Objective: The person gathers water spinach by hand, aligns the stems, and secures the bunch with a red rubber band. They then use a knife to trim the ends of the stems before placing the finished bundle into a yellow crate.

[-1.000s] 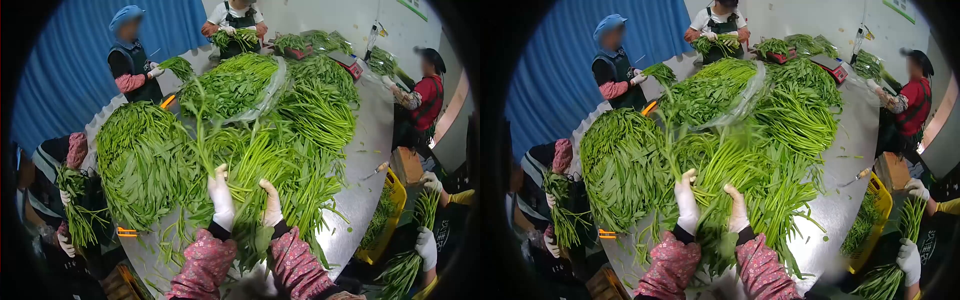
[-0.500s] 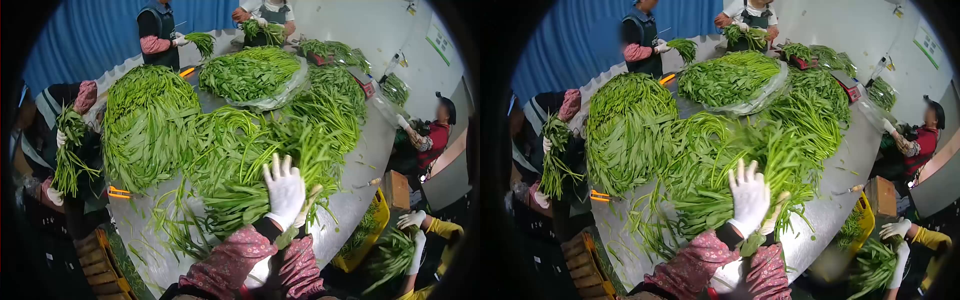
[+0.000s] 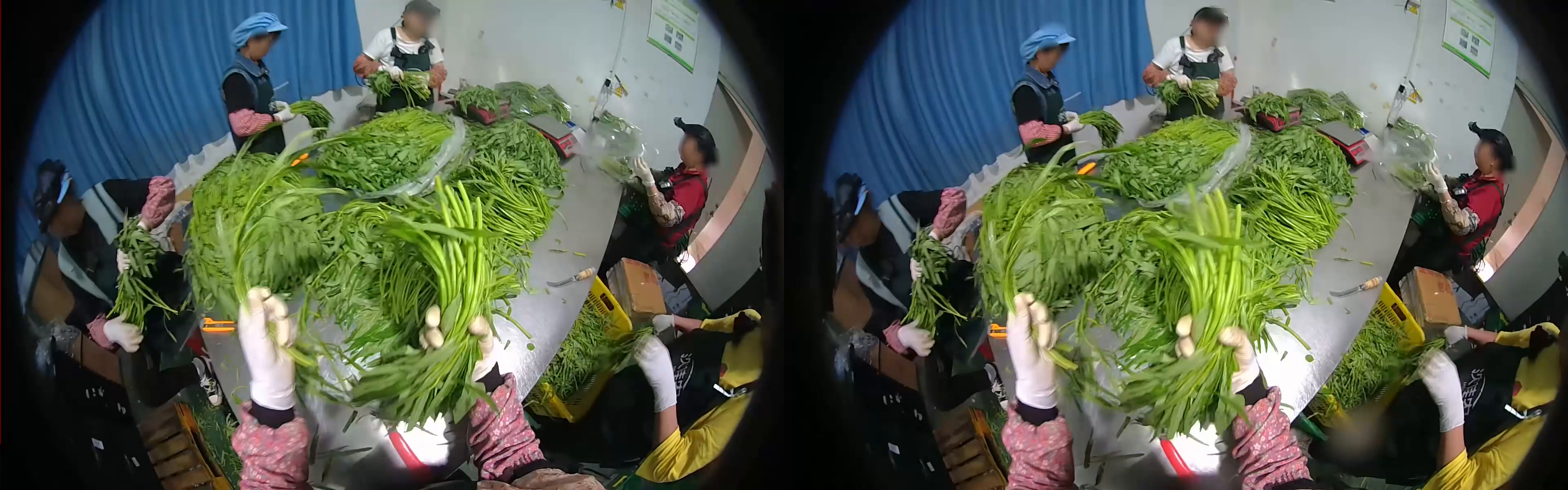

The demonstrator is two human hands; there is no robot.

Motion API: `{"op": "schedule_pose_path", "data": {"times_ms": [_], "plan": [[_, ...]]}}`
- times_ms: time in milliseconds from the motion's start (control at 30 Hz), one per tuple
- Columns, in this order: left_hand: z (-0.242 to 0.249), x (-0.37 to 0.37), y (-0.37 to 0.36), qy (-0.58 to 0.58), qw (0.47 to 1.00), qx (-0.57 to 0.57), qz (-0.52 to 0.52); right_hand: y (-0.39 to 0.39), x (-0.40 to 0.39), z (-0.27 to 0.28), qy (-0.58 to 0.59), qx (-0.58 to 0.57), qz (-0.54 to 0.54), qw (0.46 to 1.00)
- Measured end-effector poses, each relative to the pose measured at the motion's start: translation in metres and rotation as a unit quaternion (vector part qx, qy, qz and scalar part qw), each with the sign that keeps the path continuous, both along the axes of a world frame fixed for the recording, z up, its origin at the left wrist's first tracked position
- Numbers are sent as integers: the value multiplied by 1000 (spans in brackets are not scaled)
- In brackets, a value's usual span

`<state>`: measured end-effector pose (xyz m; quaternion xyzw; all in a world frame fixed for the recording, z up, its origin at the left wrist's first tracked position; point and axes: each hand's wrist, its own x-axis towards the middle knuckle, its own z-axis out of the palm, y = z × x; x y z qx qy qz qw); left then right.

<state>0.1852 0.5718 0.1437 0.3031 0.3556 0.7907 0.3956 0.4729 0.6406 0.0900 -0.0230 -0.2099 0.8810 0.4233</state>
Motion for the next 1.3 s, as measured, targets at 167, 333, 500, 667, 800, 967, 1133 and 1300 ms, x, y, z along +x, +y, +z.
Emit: {"op": "schedule_pose_path", "data": {"times_ms": [167,333,500,667,800,967,1133,1300], "plan": [[0,-25,-113,59,984,-147,77,-46,-8,33,-102,177,91,975],[-46,-30,-194,32,961,-268,52,-126,-53,54,62,83,98,990],[-79,1,-249,-192,947,-227,-123,-181,-65,2,-98,15,181,978],[-70,-20,-282,-143,969,-191,-61,-210,-82,-20,-153,-3,189,970],[-15,-34,-301,54,963,-250,-82,-195,-74,14,-182,96,214,955],[-69,-32,-311,649,620,-439,-44,-182,-60,18,-243,215,163,932],[-46,-29,-354,843,445,-225,-204,-210,-77,-7,-417,261,33,870],[51,-39,-332,880,385,-86,-266,-213,-89,-24,-291,277,233,886]]}}
